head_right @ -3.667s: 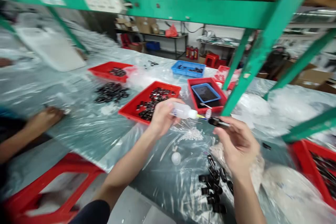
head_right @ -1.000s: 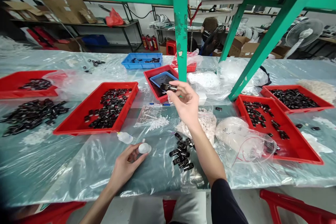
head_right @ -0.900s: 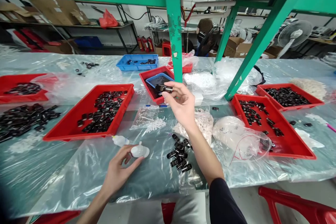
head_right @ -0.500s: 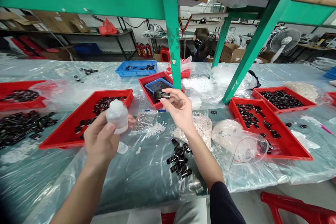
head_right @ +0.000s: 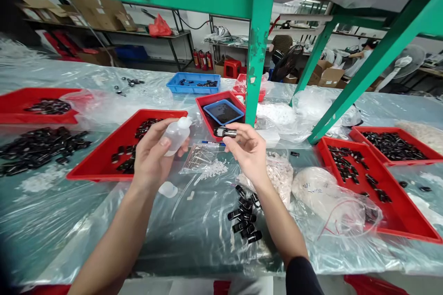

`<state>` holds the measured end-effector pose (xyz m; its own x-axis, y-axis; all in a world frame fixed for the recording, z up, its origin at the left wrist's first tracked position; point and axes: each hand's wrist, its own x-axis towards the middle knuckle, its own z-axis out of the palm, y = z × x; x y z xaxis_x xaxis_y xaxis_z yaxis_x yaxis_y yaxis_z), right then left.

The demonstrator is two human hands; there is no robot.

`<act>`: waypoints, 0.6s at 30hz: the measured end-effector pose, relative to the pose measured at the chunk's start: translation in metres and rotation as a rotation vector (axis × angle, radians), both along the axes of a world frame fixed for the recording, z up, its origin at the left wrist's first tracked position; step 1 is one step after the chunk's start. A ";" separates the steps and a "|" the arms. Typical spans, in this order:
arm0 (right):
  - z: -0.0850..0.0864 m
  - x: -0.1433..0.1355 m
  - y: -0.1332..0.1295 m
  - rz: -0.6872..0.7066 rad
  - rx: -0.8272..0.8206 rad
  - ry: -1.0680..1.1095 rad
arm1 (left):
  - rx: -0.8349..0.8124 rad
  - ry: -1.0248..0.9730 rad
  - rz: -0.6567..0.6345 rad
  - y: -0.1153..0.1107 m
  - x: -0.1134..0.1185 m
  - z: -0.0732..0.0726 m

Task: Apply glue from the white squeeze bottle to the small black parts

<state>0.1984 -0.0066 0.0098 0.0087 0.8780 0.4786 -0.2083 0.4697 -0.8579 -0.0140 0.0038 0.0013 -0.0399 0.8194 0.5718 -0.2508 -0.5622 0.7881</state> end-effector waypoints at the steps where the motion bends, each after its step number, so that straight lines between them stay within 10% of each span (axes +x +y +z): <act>1: -0.001 -0.002 0.000 0.007 -0.003 0.004 | 0.000 -0.012 -0.007 0.000 -0.002 0.002; 8: -0.003 -0.005 0.000 0.009 -0.001 -0.020 | -0.013 -0.078 -0.129 0.000 0.000 0.002; 18: 0.002 0.004 -0.001 -0.030 0.079 -0.040 | -0.089 0.251 0.017 -0.021 -0.002 -0.016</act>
